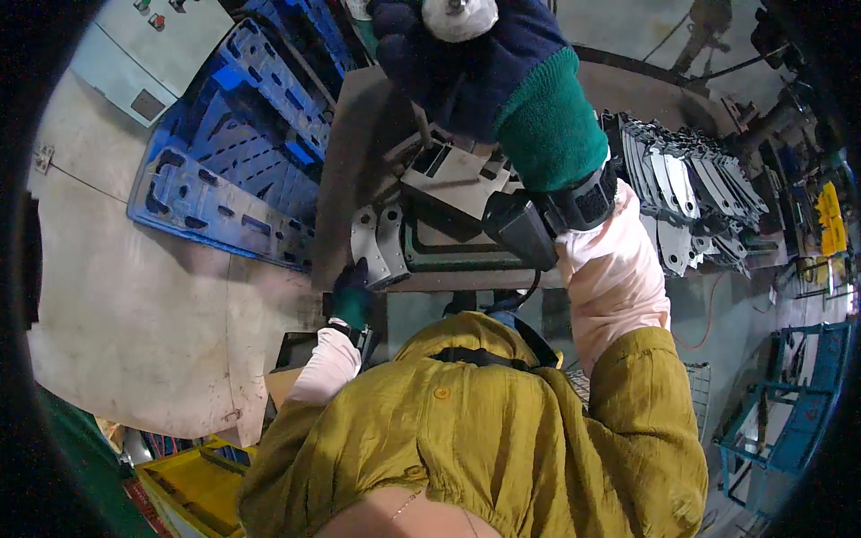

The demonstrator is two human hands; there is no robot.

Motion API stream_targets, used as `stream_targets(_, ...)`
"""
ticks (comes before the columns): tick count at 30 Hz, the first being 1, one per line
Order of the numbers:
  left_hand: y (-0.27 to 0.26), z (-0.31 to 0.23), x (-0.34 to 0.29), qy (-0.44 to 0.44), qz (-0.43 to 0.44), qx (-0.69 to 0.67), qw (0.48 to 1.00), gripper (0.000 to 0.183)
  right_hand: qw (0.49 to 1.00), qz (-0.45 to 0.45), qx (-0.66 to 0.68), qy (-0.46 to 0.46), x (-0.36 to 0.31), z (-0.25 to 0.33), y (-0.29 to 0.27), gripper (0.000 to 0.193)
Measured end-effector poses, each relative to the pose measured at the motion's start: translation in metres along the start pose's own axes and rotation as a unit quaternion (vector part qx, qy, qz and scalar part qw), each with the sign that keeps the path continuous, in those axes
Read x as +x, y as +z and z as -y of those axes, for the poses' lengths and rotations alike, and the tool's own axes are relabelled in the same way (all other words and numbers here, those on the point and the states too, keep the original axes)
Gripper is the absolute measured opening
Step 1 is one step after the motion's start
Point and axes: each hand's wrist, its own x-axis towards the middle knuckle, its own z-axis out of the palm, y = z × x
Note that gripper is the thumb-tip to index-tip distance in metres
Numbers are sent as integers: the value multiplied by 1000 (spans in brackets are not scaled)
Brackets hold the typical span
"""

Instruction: Operating a drill press to bore holes into metal fabrication components.

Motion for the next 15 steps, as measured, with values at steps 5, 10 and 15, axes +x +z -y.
stream_targets(5,15,-42,13,-22,4,50,999,36,996,-7,-39,-80,-5,9,-20,44)
stream_targets(10,42,-36,10,-11,-102,1,995,46,985,-154,-7,-71,0,7,-5,42)
stream_targets(15,66,-48,15,-74,-202,-144,966,65,949,-144,-263,-94,-23,20,-20,48)
